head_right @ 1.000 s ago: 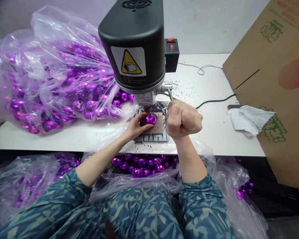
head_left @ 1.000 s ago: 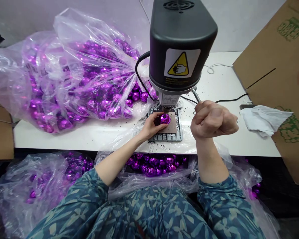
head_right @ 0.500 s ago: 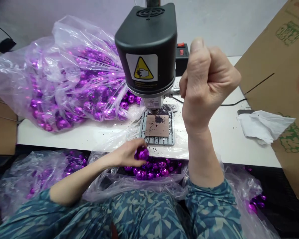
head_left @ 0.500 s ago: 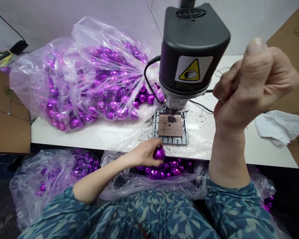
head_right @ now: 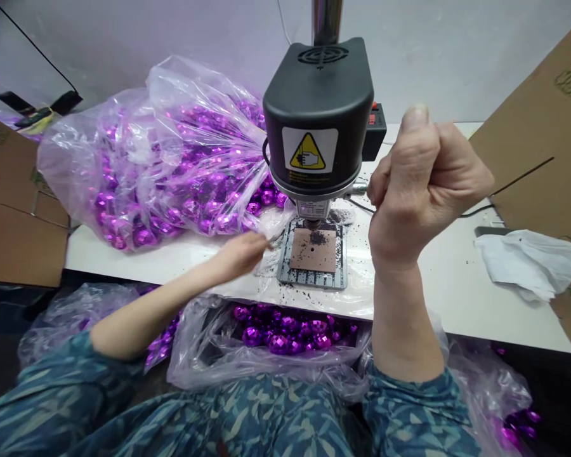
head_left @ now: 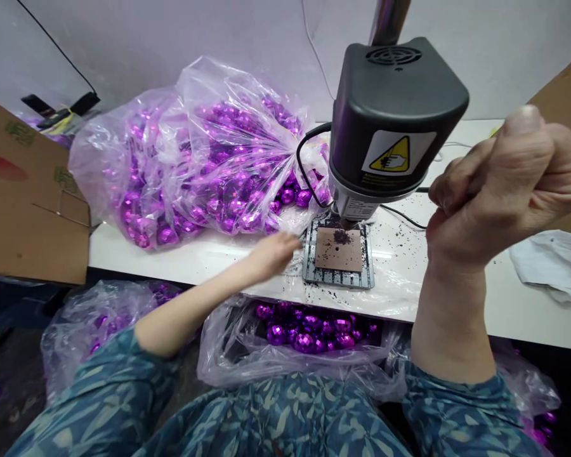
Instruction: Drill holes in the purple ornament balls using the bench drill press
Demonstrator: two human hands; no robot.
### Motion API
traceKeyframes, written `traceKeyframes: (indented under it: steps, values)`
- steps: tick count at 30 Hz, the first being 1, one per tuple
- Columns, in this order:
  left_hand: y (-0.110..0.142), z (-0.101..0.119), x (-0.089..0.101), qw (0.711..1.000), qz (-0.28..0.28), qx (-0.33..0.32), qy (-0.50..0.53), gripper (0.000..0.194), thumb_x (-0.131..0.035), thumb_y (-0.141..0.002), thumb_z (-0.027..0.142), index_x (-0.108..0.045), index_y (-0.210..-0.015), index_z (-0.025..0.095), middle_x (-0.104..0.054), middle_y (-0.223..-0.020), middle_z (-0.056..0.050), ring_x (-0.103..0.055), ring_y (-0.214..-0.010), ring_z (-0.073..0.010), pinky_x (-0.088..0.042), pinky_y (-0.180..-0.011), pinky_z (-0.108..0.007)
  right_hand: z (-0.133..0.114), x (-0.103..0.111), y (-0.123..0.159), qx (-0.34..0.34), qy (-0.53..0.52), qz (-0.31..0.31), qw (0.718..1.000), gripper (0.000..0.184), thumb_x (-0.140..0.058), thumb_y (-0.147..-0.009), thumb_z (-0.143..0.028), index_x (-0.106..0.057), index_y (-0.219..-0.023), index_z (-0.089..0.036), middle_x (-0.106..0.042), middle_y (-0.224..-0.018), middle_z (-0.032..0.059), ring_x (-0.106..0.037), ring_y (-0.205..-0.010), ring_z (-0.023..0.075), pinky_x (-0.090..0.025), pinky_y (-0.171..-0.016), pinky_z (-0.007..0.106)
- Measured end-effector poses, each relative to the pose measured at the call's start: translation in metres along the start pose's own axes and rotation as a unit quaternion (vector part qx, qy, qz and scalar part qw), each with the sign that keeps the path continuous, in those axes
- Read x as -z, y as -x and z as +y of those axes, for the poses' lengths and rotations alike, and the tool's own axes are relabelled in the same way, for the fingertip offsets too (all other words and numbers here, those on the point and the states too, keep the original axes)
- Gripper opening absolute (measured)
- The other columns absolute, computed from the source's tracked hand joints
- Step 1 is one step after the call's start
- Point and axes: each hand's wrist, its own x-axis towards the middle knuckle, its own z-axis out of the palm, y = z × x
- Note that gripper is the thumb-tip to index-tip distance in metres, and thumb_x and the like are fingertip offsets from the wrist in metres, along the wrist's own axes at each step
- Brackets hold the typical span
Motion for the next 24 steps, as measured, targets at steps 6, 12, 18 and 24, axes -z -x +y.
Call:
traceKeyframes:
  steps: [6,12,18,24]
  values:
    - [-0.14,-0.053,-0.006,0.99,-0.018,-0.028,-0.136,0.03,-0.059,-0.078,0.005,-0.073,-0.101,0.019,-0.071,-0.116,-0.016,-0.057,-0.12,-0.0349,-0.048,-0.103,-0.053,0.0,0.001,0.0,-0.004,-0.001,0.004,1.0,0.058,-0.064,-0.089,-0.041,-0.031,-0.047,-0.019,-0.027,-0.039,-0.0059,-0.035,-0.035,0.0039,-0.018,-0.042,0.029]
    - [-0.14,-0.054,-0.011,0.996,0.025,-0.004,-0.091,0.036,-0.074,-0.074,0.011,-0.07,-0.109,0.019,-0.066,-0.126,-0.015,-0.06,-0.124,-0.0339,-0.049,-0.106,-0.052,-0.003,0.001,0.003,-0.003,-0.01,-0.001,1.0,0.056,-0.063,-0.091,-0.037,-0.032,-0.048,-0.018,-0.026,-0.042,-0.0058,-0.036,-0.036,0.0037,-0.019,-0.042,0.029]
    - [-0.068,-0.023,0.008,0.957,0.105,0.15,0.227,0.041,-0.073,-0.09,0.044,-0.056,-0.119,0.019,-0.073,-0.109,-0.011,-0.073,-0.089,-0.0202,-0.063,-0.08,-0.039,0.001,0.0,0.003,0.01,-0.007,0.015,1.0,0.055,-0.062,-0.09,-0.037,-0.033,-0.048,-0.018,-0.029,-0.04,-0.0063,-0.039,-0.036,0.0042,-0.021,-0.043,0.028]
    - [-0.036,-0.016,-0.028,0.876,0.069,0.232,0.417,0.057,-0.082,-0.078,0.06,-0.057,-0.109,0.019,-0.076,-0.1,-0.009,-0.073,-0.08,-0.0168,-0.059,-0.063,-0.028,-0.001,-0.002,0.003,0.013,-0.035,0.012,0.999,0.052,-0.061,-0.091,-0.034,-0.032,-0.05,-0.018,-0.03,-0.041,-0.0074,-0.037,-0.036,0.0015,-0.02,-0.042,0.024]
